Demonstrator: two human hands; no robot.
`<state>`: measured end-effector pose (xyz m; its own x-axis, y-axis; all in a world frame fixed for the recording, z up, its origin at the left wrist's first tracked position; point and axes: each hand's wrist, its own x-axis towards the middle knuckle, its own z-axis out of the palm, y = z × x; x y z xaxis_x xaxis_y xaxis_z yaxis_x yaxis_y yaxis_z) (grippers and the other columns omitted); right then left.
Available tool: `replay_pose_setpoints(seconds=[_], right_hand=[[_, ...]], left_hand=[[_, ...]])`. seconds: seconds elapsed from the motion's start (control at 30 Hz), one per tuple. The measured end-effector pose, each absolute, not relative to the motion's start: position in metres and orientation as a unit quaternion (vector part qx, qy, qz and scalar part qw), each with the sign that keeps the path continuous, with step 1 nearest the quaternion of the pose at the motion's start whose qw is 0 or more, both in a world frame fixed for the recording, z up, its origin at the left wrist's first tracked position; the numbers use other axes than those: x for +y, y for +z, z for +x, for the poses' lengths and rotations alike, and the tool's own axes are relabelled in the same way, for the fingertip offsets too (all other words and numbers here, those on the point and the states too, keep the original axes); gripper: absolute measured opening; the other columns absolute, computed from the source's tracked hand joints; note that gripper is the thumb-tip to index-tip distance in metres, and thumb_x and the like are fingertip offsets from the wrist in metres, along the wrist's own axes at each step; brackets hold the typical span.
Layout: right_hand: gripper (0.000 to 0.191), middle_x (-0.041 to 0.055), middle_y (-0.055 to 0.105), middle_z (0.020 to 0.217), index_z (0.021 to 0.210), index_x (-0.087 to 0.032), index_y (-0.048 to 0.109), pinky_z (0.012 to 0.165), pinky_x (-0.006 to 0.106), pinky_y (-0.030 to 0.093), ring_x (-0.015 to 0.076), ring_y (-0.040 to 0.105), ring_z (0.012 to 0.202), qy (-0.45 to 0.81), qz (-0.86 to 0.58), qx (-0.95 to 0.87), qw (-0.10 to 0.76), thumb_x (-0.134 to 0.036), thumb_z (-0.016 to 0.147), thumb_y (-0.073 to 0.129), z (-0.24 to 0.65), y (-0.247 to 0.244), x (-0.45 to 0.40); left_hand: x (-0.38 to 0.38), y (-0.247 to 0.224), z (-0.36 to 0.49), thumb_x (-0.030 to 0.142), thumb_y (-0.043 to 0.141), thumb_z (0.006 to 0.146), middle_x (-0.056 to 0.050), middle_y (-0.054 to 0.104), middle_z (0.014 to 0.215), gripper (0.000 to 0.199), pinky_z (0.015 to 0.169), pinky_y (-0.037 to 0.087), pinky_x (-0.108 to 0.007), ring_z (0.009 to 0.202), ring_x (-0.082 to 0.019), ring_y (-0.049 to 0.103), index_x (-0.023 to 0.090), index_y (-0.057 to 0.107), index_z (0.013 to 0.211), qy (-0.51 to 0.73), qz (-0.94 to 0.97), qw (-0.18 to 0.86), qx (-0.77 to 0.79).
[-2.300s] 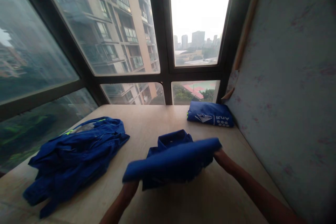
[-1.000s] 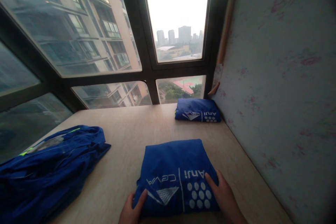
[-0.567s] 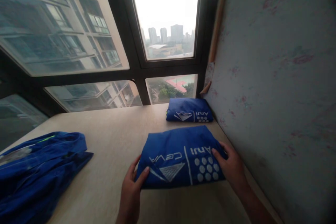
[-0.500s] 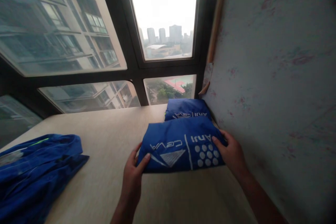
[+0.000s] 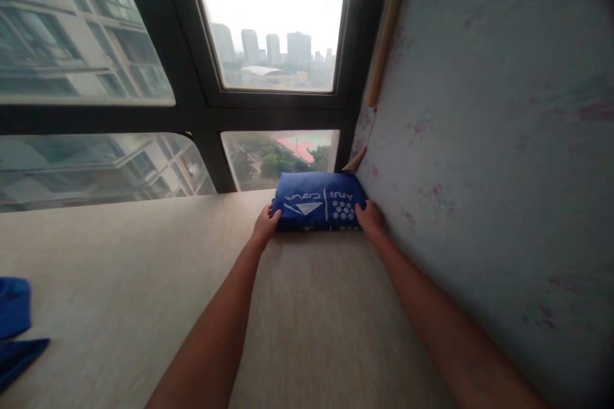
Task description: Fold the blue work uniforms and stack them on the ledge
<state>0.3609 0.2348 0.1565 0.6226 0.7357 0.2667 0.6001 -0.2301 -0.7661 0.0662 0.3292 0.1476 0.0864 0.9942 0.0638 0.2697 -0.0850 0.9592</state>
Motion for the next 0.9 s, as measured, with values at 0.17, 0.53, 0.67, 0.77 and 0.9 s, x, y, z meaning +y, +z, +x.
replay_pose_setpoints(seconds=[0.17, 0.53, 0.67, 0.77, 0.9], right_hand=[[0.045, 0.0226, 0.067, 0.112, 0.11, -0.011, 0.065, 0.094, 0.045, 0.046, 0.0299, 0.063, 0.105, 0.052, -0.81, -0.381, 0.443, -0.049, 0.089, 0.051, 0.363, 0.121, 0.244], [0.053, 0.0277, 0.058, 0.126, 0.123, -0.006, 0.056, 0.101, 0.049, 0.041, 0.0337, 0.055, 0.12, 0.026, -0.802, -0.348, 0.485, -0.039, 0.087, 0.036, 0.318, 0.096, 0.169], [0.054, 0.0236, 0.061, 0.125, 0.127, -0.008, 0.055, 0.101, 0.05, 0.042, 0.0322, 0.056, 0.118, 0.071, -0.764, -0.463, 0.445, -0.032, 0.082, 0.037, 0.279, 0.074, 0.114], [0.051, 0.0198, 0.061, 0.128, 0.128, -0.011, 0.058, 0.107, 0.05, 0.039, 0.0309, 0.054, 0.124, 0.071, -0.714, -0.598, 0.357, -0.027, 0.084, 0.038, 0.25, 0.063, 0.081], [0.047, 0.0155, 0.054, 0.142, 0.128, -0.014, 0.061, 0.114, 0.049, 0.032, 0.0309, 0.042, 0.137, 0.045, -0.666, -0.696, 0.264, -0.027, 0.088, 0.042, 0.207, 0.058, 0.042]], left_hand=[[0.324, 0.115, 0.064, 0.03, 0.059, 0.087, -0.019, 0.063, 0.127, 0.042, 0.105, 0.042, -0.042, 0.119, -0.029, 0.058, 0.01, 0.058, 0.124, 0.416, 0.632, 0.38, 0.532], [0.221, 0.099, 0.035, 0.023, 0.055, 0.085, -0.022, 0.056, 0.135, 0.052, 0.108, 0.043, -0.046, 0.125, -0.029, 0.056, 0.009, 0.05, 0.135, 0.387, 0.697, 0.298, 0.525], [0.123, 0.093, 0.006, 0.018, 0.055, 0.082, -0.016, 0.056, 0.14, 0.046, 0.116, 0.036, -0.05, 0.136, -0.03, 0.046, 0.014, 0.061, 0.128, 0.328, 0.75, 0.254, 0.515], [0.049, 0.084, -0.019, 0.021, 0.046, 0.089, -0.012, 0.047, 0.151, 0.05, 0.115, 0.038, -0.053, 0.144, -0.032, 0.035, 0.018, 0.054, 0.139, 0.228, 0.81, 0.183, 0.508], [-0.024, 0.08, -0.055, 0.024, 0.045, 0.092, -0.01, 0.034, 0.159, 0.058, 0.115, 0.035, -0.061, 0.145, -0.034, 0.033, 0.024, 0.04, 0.15, 0.143, 0.841, 0.118, 0.508]])
